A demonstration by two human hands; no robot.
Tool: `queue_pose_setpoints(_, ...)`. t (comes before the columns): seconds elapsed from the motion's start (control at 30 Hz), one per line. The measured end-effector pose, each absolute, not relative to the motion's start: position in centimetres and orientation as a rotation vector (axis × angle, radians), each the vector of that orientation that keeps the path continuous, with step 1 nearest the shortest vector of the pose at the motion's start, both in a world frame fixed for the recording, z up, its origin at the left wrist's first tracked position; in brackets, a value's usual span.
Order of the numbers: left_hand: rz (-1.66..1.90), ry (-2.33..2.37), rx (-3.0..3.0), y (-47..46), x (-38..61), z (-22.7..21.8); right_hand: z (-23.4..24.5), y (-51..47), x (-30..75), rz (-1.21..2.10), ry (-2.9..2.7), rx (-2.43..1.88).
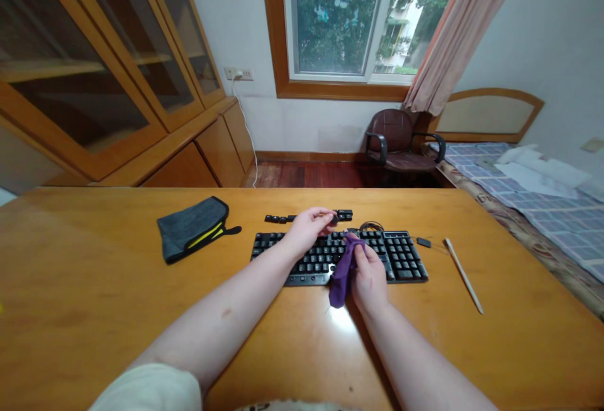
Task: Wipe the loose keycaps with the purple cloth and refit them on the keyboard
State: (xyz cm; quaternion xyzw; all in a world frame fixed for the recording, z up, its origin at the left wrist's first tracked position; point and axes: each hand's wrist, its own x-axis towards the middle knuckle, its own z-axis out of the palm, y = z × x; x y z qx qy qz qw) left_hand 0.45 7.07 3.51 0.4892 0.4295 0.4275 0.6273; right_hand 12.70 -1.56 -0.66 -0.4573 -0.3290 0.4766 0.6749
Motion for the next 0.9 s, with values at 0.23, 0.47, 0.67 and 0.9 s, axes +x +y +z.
queue_pose_setpoints(0.23, 0.964, 0.861, 0.672, 0.9, 0.3, 3.0, -0.5, -2.3, 13.3, 0.815, -1.102, -1.089)
queue_pose_setpoints(0.47, 1.022, 0.842, 0.543, -1.1, 0.2, 1.6, 0.0, -2.7, 12.9, 0.733, -1.394, -1.105)
queue_pose_setpoints(0.67, 1.011, 0.915, 0.585, -0.9, 0.6, 0.7, -0.5, -2.9, 12.7, 0.839, -1.193, -1.231)
queue_pose_setpoints(0.9, 1.087, 0.894, 0.524, -0.7, 0.6, 0.8, -0.5, -2.2, 13.0, 1.063, -0.919, -1.096)
